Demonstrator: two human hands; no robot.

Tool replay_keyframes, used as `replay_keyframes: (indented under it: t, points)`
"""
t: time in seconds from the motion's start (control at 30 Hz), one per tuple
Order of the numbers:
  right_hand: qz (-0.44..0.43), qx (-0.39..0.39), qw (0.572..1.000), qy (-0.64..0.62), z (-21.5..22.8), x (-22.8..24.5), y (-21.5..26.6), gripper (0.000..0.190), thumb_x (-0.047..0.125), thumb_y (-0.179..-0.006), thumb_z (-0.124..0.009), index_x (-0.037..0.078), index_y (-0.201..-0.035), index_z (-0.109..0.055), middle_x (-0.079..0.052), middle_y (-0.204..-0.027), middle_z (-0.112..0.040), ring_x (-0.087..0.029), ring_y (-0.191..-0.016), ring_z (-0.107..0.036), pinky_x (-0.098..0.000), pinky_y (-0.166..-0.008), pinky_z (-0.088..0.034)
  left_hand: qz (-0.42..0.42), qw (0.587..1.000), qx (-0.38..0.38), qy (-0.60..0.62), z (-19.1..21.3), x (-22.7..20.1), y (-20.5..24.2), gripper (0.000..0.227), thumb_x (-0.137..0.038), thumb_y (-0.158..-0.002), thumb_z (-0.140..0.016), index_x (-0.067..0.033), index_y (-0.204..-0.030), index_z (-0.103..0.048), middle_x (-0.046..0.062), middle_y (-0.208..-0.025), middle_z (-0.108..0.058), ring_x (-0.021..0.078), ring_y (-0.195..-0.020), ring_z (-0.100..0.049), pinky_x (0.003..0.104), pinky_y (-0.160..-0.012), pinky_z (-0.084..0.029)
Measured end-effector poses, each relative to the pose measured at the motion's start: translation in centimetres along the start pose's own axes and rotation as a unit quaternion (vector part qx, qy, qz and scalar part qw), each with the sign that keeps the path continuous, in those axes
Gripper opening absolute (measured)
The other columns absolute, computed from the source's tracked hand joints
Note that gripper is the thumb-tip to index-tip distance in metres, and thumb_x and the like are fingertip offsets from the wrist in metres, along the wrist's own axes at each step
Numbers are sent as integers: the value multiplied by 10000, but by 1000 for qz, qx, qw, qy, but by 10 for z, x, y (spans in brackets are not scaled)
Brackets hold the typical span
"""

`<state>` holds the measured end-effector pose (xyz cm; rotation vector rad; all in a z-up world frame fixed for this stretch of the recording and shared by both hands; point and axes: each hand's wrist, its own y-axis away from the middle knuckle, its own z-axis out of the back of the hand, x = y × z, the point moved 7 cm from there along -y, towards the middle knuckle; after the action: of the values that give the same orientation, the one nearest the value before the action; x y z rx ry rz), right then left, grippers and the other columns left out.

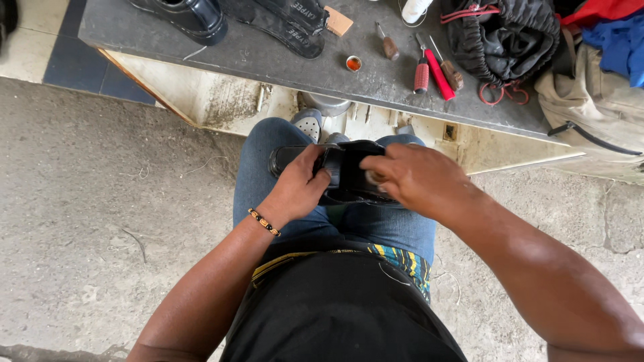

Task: The person sews a black leather shoe using a needle and thread, then uses a red-handled tool to work on the sole. They apply a reddish liquid from a small bottle with a brush to the shoe's interior and manipulate the shoe's lining by hand.

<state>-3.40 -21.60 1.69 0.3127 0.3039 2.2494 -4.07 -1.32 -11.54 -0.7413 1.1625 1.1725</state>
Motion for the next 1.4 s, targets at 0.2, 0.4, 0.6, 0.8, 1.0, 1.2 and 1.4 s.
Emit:
replay_keyframes:
  t: [0.2,0.4,0.6,0.8,1.0,1.2,1.4]
  points:
    - [28,59,998,-24,19,28,-18,349,210,-1043,-794,195,-1392,-778,-120,-1005,-760,-305,-918,-767,-465,-826,-640,-1,1000,11,10,0,7,-2,519,-207,-1143,-558,5,-1616,-520,359,-1262,-697,580,-1142,-737,680,-863,-671]
    - [-80,101,992,-9,45,-1,23,336,223,-1083,-759,225,-1419,-775,-76,-961,-765,-216,-874,-744,-339,-820,-616,-18,1000,16,20,-3,12,-5,498,-181,-1141,-530,-11,-1608,-509,345,-1236,-715,559,-1107,-758,672,-822,-680]
    - [-216,-104,874,-423,8,-73,74,586,144,-941,-900,170,-1508,-756,-22,-1216,-830,-145,-1028,-751,-296,-929,-583,2,1000,-1,-26,6,-15,10,268,-192,-1049,-559,-108,-1299,-607,97,-1082,-697,286,-912,-660,465,-852,-500]
    - [-40,-222,580,-783,-52,-88,106,577,94,-1030,-812,88,-1567,-603,-135,-1263,-730,-241,-839,-764,-335,-777,-654,-26,999,-14,-40,2,-10,5,244,-188,-1057,-586,-115,-1289,-606,92,-1059,-703,287,-893,-666,458,-852,-511]
    - [-17,-221,529,-819,-57,-69,108,565,135,-1037,-817,24,-1537,-577,-209,-1331,-718,-322,-836,-773,-389,-763,-662,2,999,-16,-47,3,-20,8,270,-194,-1044,-603,-124,-1304,-619,79,-977,-696,268,-806,-648,467,-799,-507]
    - [-13,-201,448,-871,-78,-52,91,579,258,-1078,-729,-23,-1563,-582,-311,-1061,-748,-348,-770,-807,-487,-693,-703,-12,1000,-15,-3,0,-1,5,393,-202,-1103,-612,-131,-1489,-607,315,-1127,-769,623,-1066,-754,689,-776,-663]
    - [-25,-180,449,-875,-85,-45,86,615,319,-1081,-694,2,-1590,-557,-274,-1022,-686,-306,-756,-737,-468,-680,-658,-10,999,-42,-2,0,9,5,405,-211,-1052,-692,-147,-1450,-654,288,-1094,-797,609,-1083,-758,653,-817,-666]
